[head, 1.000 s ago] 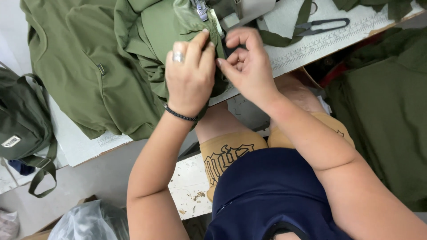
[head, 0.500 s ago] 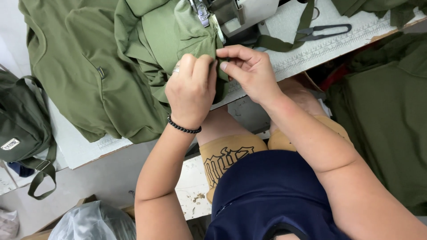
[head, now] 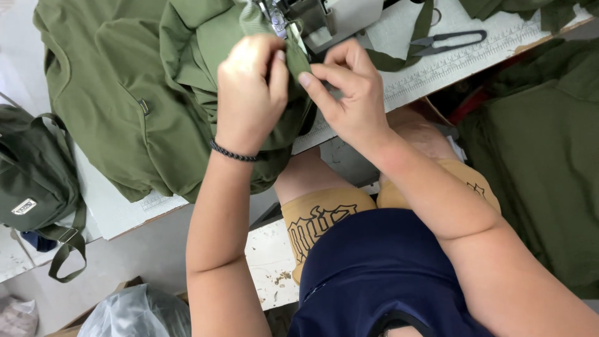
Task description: Trimming excess threads and fabric from green garments using small scissors at a sewing workstation.
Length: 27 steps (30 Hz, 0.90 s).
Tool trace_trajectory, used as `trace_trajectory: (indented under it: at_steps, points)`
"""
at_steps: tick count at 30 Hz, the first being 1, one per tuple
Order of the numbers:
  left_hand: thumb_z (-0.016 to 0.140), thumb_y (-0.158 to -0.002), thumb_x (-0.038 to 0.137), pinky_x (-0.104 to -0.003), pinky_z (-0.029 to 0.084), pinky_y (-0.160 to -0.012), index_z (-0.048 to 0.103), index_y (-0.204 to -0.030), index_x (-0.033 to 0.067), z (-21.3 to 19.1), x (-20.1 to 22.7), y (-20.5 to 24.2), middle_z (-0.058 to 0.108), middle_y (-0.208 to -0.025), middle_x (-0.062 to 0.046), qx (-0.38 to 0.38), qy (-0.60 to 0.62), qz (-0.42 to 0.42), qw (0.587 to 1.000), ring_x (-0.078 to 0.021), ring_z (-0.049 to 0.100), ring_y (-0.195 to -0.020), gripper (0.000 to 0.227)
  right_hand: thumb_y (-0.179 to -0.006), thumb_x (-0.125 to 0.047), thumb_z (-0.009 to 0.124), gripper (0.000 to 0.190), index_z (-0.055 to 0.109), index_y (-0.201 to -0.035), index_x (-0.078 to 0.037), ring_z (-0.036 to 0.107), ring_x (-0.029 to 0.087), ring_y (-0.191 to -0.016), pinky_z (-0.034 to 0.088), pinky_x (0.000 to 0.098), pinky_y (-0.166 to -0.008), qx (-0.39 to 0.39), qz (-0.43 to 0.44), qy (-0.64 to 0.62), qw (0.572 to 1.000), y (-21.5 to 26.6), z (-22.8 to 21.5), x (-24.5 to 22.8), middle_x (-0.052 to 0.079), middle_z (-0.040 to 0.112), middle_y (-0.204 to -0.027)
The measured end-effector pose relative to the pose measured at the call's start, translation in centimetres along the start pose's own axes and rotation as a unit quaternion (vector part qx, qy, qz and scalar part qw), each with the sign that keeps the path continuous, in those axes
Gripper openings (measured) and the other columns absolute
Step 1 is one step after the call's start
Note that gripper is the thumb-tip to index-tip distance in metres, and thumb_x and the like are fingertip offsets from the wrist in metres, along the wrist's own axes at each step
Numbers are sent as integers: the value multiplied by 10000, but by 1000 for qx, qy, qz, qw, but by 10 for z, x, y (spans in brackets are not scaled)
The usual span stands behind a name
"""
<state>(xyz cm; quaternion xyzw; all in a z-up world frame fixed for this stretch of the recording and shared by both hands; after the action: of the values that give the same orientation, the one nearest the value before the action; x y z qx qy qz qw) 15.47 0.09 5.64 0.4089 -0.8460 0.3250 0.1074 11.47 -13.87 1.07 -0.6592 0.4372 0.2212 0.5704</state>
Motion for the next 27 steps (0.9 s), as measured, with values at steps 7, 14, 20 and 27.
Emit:
trace_trajectory:
  at_steps: [7, 14, 20, 27]
  points:
    - [620, -869, 48, -218, 501, -645, 675, -1058, 77, 3, -31, -5, 714, -835, 47, -58, 104, -140, 983, -45, 524, -577, 198, -974, -36, 719, 127, 726, -1100, -29, 698, 134, -911, 596, 261, -842, -25, 150, -162, 975, -7, 9, 23, 72, 747, -1048]
    - [666, -919, 34, -278, 512, -631, 706, -1004, 59, 0, -18, 1, 640, -850, -41, -7, 80, -36, 996, -146, 563, -654, 97, -934, -170, 843, 527, 519, -1328, -39, 695, 82, -619, 570, 244, -666, -49, 165, -14, 985, -42, 7, 19, 3, 814, -922]
    - [689, -902, 18, -405, 475, -797, 667, -1110, 12, 0, -12, 16, 585, -933, -103, 51, 45, 11, 998, -292, 571, -869, 210, -949, -67, 738, 320, 511, -1175, -69, 615, 66, -605, 502, 221, -597, -25, 199, -94, 975, -33, 13, 29, 4, 780, -898]
    - [654, -901, 72, -440, 441, -730, 623, -949, 20, -1, -8, 21, 502, -982, -116, 124, -34, 3, 992, -327, 493, -860, 77, -985, -57, 727, 377, 363, -1067, -116, 527, 97, -515, 472, 245, -426, -4, 177, -126, 976, -35, 10, 18, 82, 754, -915]
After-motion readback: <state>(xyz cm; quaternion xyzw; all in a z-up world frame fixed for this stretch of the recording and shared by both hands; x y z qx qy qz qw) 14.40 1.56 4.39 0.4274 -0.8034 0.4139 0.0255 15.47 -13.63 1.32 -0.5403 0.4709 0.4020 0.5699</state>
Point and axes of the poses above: each hand's wrist, its own y-axis away from the middle knuckle, its own z-axis out of the palm, x = y × z, the point moved 7 cm from there along -y, towards the middle knuckle
